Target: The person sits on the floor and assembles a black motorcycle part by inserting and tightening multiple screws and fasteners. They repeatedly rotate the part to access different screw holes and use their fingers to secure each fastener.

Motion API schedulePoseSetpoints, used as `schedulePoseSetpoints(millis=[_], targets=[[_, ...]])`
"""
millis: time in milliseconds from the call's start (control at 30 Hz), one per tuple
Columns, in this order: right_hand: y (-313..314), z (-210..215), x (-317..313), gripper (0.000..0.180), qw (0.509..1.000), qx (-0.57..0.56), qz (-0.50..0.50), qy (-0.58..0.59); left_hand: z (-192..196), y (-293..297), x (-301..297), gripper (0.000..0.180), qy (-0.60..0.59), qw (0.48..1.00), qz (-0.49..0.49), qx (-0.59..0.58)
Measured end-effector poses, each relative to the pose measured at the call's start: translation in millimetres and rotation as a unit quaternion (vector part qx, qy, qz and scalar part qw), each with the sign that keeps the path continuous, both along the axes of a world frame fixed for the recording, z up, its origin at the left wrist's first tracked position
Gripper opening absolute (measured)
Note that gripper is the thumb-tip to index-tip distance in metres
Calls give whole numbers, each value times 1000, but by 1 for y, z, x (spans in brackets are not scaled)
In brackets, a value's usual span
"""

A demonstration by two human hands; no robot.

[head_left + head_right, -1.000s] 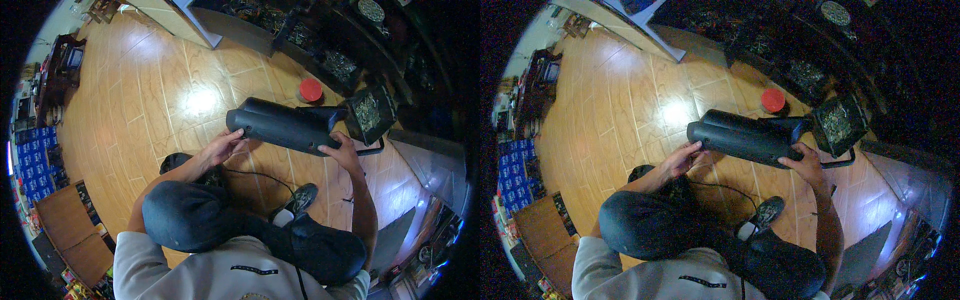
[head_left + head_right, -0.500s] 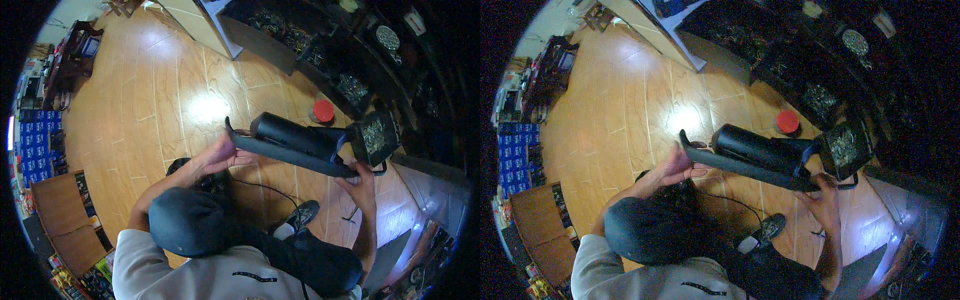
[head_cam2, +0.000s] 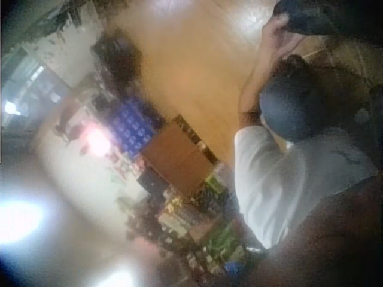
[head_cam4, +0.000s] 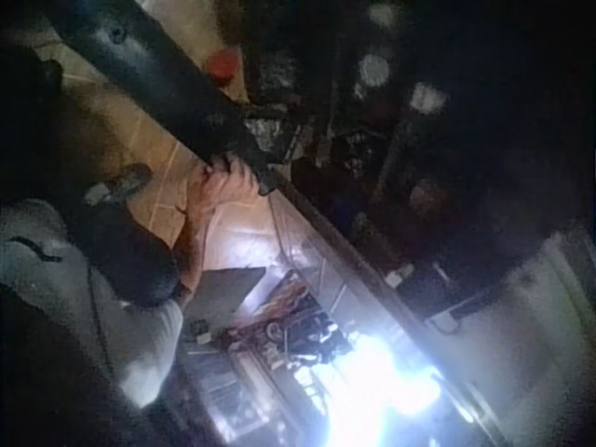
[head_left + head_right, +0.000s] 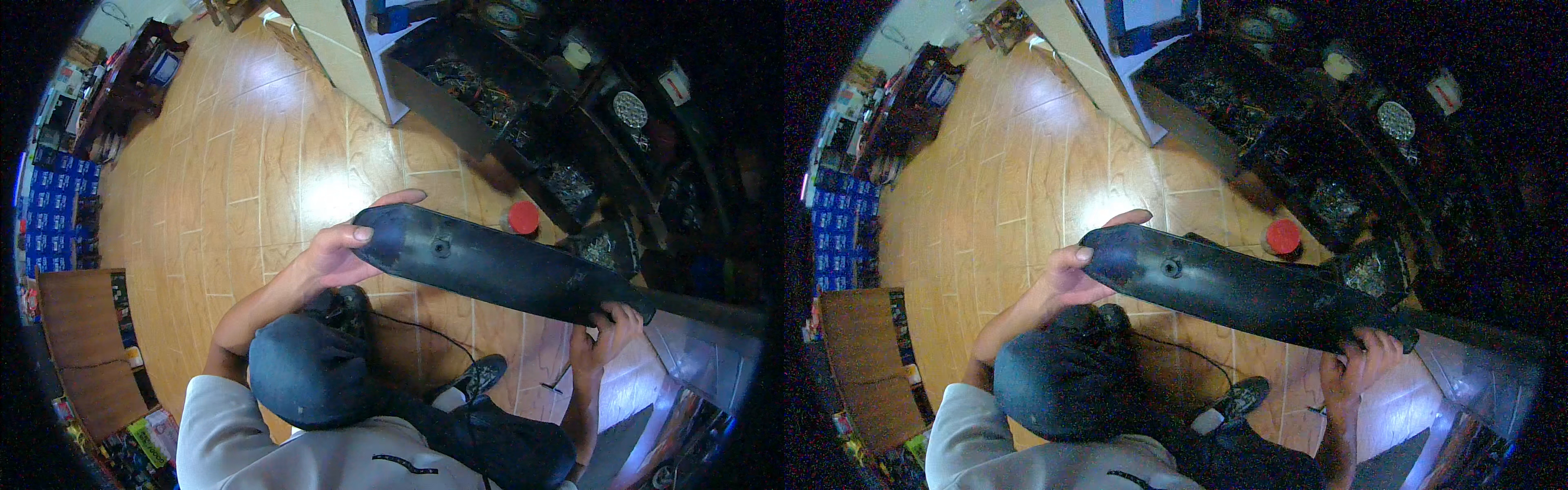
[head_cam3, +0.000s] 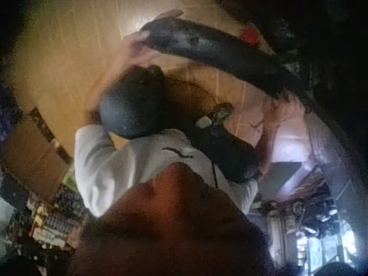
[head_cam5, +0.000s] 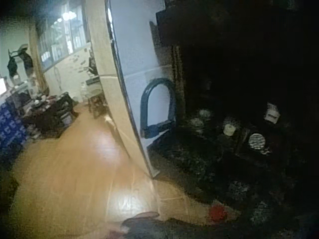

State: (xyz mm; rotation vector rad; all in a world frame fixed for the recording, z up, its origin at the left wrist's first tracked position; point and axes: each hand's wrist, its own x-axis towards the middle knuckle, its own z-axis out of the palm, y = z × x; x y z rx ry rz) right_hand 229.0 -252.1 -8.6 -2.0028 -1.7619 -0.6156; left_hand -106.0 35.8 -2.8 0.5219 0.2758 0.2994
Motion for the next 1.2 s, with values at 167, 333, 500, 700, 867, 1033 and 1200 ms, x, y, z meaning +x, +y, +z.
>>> schedulePoseSetpoints(millis=[167, 333, 500, 700, 867, 1033, 1200], targets=[[2, 2, 1, 32, 1000, 10, 4, -12, -1, -2, 3, 100, 10, 1000, 3, -2], [4, 5, 1, 16, 999, -11, -27, -31, -4, -2, 4, 94, -15, 1000, -7, -11], [4, 16, 2, 15, 996, -58, -28, -63, -4, -4, 11, 92, -14, 999, -33, -21], [2, 48, 5, 24, 992, -87, -43, -82, 19, 8, 26, 92, 9, 988, -43, 147], [-3, 76, 20, 22, 987, -18, -53, -153, 37, 17, 38, 91, -14, 965, -50, 259], [-8, 95, 29, 31, 985, 10, -42, -168, 38, 11, 47, 89, -31, 979, -64, 193], [-4, 90, 34, 23, 985, 24, -75, -156, 43, 0, 51, 82, -32, 961, -94, 259]])
